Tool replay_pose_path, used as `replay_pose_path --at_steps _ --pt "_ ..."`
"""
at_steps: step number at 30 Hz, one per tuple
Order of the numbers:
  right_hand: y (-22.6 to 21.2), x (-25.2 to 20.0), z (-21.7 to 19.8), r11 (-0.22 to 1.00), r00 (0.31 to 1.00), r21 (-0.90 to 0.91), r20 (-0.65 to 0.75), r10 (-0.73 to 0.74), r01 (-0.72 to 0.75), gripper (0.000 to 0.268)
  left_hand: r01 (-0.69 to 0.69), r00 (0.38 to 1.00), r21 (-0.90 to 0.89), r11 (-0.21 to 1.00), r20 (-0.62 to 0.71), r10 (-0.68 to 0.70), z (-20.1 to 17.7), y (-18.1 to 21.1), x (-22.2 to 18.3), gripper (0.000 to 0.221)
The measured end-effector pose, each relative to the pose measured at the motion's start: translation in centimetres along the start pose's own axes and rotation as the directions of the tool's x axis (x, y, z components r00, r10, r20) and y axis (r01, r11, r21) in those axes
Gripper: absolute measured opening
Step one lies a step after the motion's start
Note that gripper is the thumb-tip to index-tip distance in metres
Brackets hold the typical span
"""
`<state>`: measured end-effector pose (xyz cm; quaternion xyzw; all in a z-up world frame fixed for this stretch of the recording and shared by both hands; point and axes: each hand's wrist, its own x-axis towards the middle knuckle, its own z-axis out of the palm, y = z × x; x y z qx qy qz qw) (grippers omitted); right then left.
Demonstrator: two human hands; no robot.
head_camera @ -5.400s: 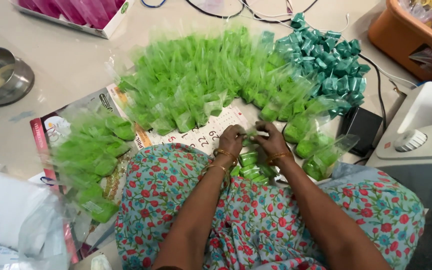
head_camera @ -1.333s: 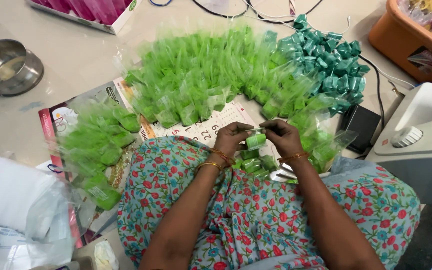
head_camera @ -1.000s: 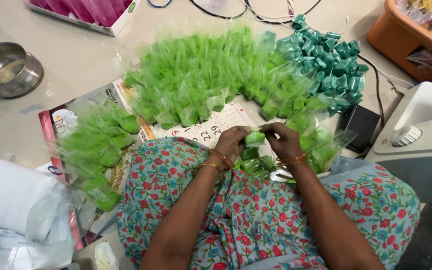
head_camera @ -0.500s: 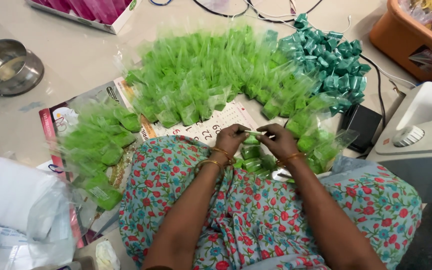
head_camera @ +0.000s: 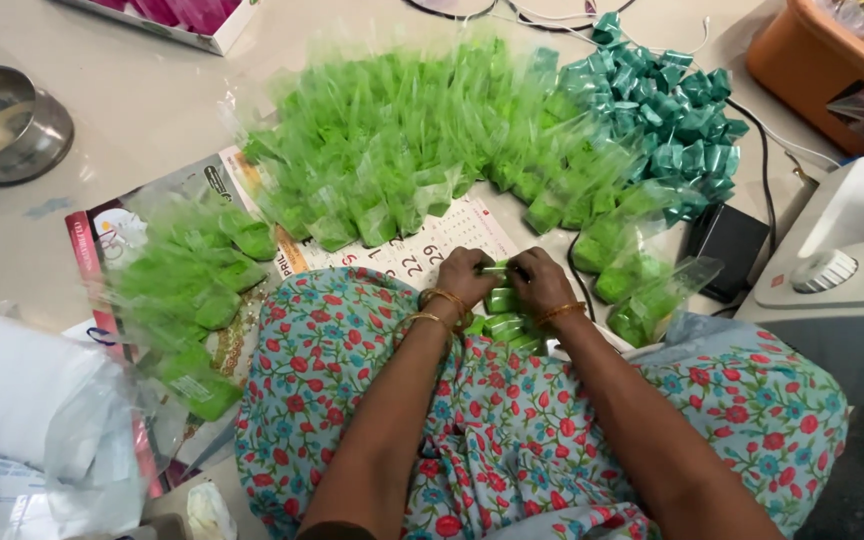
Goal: The person measures green powder and packages it into small plastic bags.
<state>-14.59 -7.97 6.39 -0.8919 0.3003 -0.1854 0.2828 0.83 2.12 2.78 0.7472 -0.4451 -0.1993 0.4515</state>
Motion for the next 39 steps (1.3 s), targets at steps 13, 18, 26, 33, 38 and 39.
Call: replay_pose_path --at_steps 13,18,26,33,38,39 --pt "-1.4 0.0 -1.2 1.000 0.999 -0.030 0.050 0.008 -0.007 0.014 -0.079 0.994 0.306 0.949 0.099 0.050 1.6 -0.9 0.6 0.013" --pt "-0.4 0.1 -0.5 0.979 0.985 -0.138 0.099 -0.138 0.151 0.013 -0.073 0.991 0.342 0.937 0.134 0.028 1.9 -0.6 0.8 0.012" --pt "1.9 1.3 -0.6 0.962 0.970 -0.206 0.199 -0.141 0.182 0.016 -0.173 0.985 0.310 0.935 0.074 0.157 2.4 -1.6 0.4 0.010" --pt "1.5 -1.3 -9.5 0.746 0.596 -0.654 0.651 0.470 0.127 0.059 -0.123 0.990 0.273 0.954 0.105 0.098 1.9 -1.2 0.6 0.011" --pt "6.9 -4.7 -6.7 0.798 0.674 -0.600 0.614 0.411 0.060 0.060 -0.148 0.987 0.279 0.949 0.104 0.123 2.1 -1.6 0.4 0.012" --pt "7.9 -4.5 -5.8 0.799 0.693 -0.602 0.577 0.433 0.002 0.060 -0.155 0.986 0.274 0.949 0.100 0.132 2.0 -1.7 0.7 0.012"
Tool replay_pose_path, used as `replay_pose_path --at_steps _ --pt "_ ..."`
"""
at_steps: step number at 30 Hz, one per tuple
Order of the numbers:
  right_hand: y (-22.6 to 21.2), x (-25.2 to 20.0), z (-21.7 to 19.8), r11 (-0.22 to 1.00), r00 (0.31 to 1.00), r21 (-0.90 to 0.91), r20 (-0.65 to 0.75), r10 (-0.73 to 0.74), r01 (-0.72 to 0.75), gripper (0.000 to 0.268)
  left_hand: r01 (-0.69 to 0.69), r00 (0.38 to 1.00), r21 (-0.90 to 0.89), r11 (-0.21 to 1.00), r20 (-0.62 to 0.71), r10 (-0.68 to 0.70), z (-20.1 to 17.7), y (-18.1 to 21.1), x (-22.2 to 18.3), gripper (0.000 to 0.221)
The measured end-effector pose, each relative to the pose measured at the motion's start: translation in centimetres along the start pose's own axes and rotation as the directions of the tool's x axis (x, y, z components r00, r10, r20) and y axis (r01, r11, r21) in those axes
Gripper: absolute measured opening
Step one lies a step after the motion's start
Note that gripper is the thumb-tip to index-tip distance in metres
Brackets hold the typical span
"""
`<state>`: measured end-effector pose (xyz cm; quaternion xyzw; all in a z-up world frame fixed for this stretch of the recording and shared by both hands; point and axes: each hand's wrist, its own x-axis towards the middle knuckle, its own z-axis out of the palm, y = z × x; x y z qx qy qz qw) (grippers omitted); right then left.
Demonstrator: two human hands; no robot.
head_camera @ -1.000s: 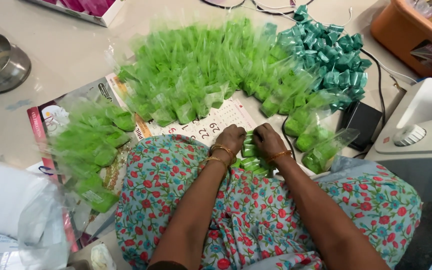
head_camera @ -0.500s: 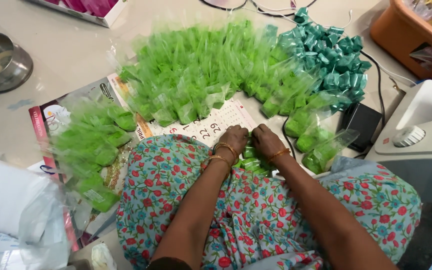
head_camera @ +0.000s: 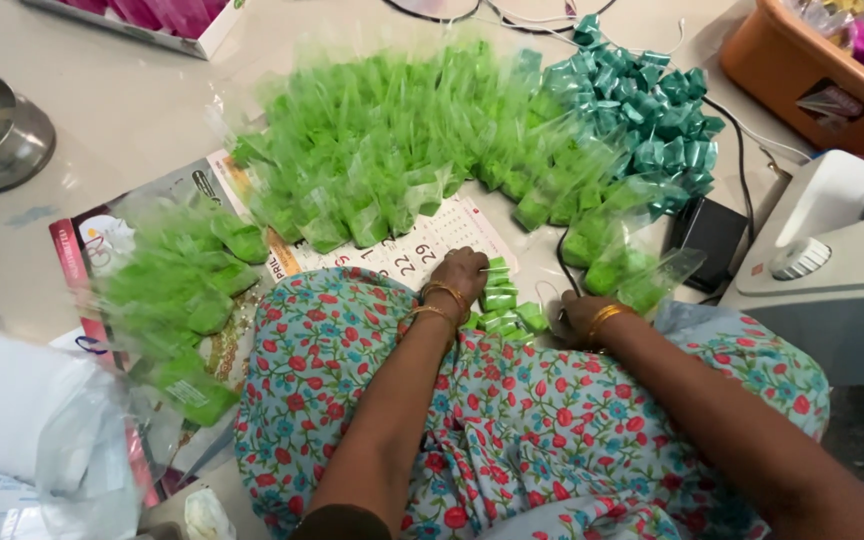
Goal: The person measures green powder and packages it into small plastic bags.
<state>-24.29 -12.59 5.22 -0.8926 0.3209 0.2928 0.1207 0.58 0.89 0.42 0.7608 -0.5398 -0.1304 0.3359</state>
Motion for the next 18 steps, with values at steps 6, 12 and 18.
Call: replay_pose_path --at_steps 6,12,18 --pt "1.4 1.9 -0.9 1.000 0.995 -0.010 -0.095 -0.011 0.010 0.051 -0.027 0.999 -0.023 0.999 0.025 0.027 -1.1 0.0 -0.5 0.011" --pt "-2.3 -1.6 -6.2 0.904 0.854 0.309 -0.509 -0.104 0.294 0.072 -0.115 0.993 -0.163 0.980 -0.021 0.113 0.0 0.0 -0.5 0.011" --pt "-5.6 -1.4 -7.8 0.910 0.751 0.137 -0.619 -0.230 0.391 0.067 -0.052 0.996 -0.236 0.970 0.064 0.069 -3.5 3.5 -1.3 0.013"
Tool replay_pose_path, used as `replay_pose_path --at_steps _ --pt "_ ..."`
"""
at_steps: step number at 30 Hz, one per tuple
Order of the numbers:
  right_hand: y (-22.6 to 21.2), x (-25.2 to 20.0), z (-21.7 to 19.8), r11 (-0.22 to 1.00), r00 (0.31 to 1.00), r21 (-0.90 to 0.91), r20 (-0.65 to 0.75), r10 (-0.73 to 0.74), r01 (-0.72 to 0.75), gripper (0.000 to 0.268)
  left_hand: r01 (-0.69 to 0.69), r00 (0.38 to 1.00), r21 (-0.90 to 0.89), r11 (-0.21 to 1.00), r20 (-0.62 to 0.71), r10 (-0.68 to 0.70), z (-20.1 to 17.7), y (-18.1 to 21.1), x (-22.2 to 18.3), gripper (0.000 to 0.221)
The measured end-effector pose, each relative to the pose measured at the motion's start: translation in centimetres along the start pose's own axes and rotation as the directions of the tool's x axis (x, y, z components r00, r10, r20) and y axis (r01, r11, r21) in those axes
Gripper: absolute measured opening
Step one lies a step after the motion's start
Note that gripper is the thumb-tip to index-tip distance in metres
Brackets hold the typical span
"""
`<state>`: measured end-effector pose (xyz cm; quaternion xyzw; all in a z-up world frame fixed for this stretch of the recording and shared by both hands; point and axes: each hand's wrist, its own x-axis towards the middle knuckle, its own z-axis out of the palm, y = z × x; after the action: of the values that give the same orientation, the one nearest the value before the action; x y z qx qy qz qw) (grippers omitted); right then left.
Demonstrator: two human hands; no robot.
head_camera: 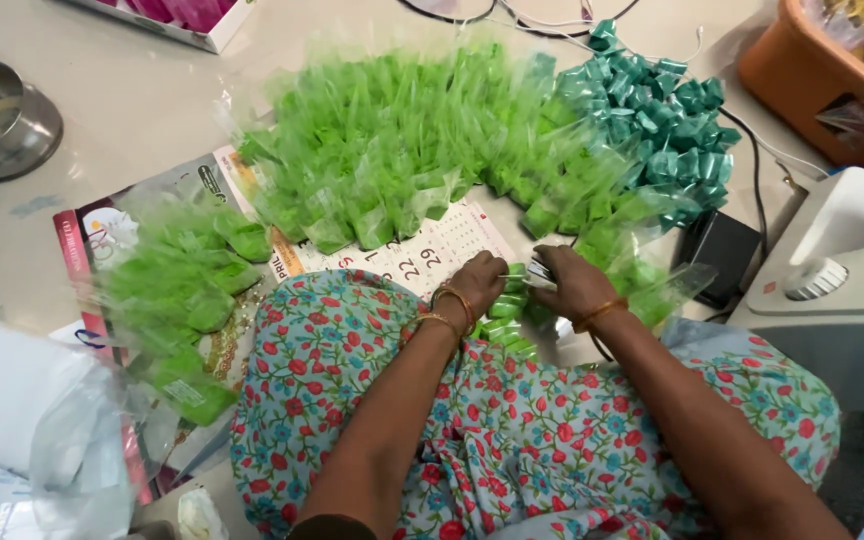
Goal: The person measures green powder and packages it into small plastic bags.
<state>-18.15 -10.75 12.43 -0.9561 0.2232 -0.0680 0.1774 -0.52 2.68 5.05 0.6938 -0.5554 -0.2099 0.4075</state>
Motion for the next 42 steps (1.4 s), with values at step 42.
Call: replay_pose_path --at_steps 42 --pt "1.7 5.0 -5.4 0.982 0.941 0.042 -0.281 0.187 -0.183 0.066 0.335 0.915 0.119 0.935 0.197 -0.353 -2.2 0.2 0.0 0.043"
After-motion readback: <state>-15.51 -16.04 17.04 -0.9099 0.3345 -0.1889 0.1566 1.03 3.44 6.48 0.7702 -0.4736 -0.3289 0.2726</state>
